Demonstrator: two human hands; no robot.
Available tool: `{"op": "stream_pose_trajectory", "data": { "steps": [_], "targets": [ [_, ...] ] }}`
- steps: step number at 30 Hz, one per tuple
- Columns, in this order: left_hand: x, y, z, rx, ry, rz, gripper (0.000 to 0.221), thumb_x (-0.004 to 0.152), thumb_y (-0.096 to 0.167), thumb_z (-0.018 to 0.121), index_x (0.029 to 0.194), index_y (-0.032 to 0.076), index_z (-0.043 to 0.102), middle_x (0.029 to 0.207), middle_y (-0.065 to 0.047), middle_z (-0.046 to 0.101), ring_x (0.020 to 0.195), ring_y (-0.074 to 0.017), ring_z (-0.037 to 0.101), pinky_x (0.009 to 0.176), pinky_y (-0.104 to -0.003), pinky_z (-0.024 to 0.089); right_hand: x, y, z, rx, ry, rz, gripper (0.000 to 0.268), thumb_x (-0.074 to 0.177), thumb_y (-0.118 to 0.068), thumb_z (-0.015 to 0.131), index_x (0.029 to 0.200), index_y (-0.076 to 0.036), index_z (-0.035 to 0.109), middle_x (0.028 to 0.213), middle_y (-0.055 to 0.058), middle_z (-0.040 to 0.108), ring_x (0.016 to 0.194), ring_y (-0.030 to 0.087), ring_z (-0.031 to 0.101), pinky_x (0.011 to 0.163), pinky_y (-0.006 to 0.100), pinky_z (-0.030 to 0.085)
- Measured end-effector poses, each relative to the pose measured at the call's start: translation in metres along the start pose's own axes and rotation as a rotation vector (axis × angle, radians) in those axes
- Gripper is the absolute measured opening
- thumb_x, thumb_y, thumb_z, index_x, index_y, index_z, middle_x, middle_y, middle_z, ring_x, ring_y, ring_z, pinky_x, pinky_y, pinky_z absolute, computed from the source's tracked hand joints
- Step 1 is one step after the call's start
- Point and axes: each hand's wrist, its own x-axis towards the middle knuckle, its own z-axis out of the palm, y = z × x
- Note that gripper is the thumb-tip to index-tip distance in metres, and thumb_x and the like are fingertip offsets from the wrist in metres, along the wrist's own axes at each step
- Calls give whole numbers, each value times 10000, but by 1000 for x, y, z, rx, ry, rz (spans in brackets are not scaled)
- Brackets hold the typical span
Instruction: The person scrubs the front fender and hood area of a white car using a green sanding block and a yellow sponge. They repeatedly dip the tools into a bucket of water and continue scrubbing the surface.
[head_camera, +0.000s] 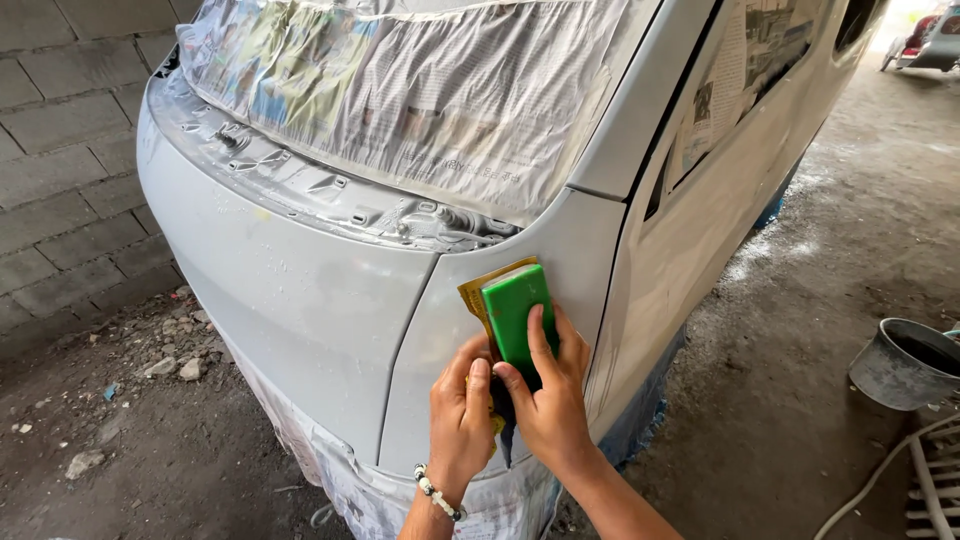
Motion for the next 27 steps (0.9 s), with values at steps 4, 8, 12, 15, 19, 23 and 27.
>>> {"op": "stream_pose_trajectory", "data": {
  "steps": [4, 8, 12, 15, 19, 23, 27],
  "targets": [
    [-2, 6, 2, -139, -18, -321, 405, 956, 131, 621, 1357, 77, 593, 881, -67, 733, 757, -158, 693, 659, -298, 565, -9, -4, -11, 54, -54, 16, 598, 1020, -189, 606, 1572, -68, 413, 1577, 216, 415, 1380, 383, 410, 1137, 481, 357],
    [-13, -11, -13, -115, 55, -249, 375, 942, 101, 679, 1306, 43, 608, 895, -61, 707, 758, -120, 674, 643, -285, 552, -19, 25, -25, 607, -134, 159, 515, 1073, -256, 532, 1540, -41, 493, 1532, 210, 508, 1395, 345, 477, 1163, 468, 368],
    [-27, -14, -42, -365, -61, -180, 414, 968, 53, 651, 1370, 8, 563, 990, -38, 661, 891, -95, 615, 781, -255, 522, -28, 38, -27, 1452, -196, 576, 582, 1049, -432, 485, 1467, -30, 529, 1304, 206, 650, 1178, 305, 634, 1042, 460, 483],
    [-30, -8, -50, -579, -117, -255, 360, 999, 49, 608, 1347, -41, 588, 1034, -49, 675, 942, -105, 618, 847, -266, 514, -43, 22, -16, 1654, -376, 932, 643, 954, -542, 485, 1350, -44, 582, 1136, 148, 721, 982, 242, 708, 846, 399, 568],
    [-41, -10, -51, -695, -229, -332, 336, 992, 53, 593, 1312, -51, 584, 1056, -43, 681, 983, -94, 621, 888, -257, 506, -107, 60, 18, 1601, -451, 1198, 631, 964, -560, 551, 1284, -23, 640, 955, 93, 741, 751, 157, 706, 610, 303, 553],
    [-53, -36, -56, -483, -128, -368, 225, 974, 41, 616, 1178, -50, 637, 998, -52, 681, 919, -103, 621, 824, -266, 514, -112, 51, 28, 1247, -366, 1118, 529, 998, -452, 573, 1286, -18, 667, 918, 84, 727, 687, 137, 678, 551, 282, 533],
    [-75, -47, -47, -221, 149, -532, 123, 1002, 80, 616, 1030, -35, 651, 893, -78, 670, 803, -122, 593, 724, -287, 506, -126, 5, 37, 1079, -298, 968, 523, 1035, -406, 458, 1343, -9, 601, 1144, 103, 722, 973, 162, 681, 829, 306, 532]
  ]
}}
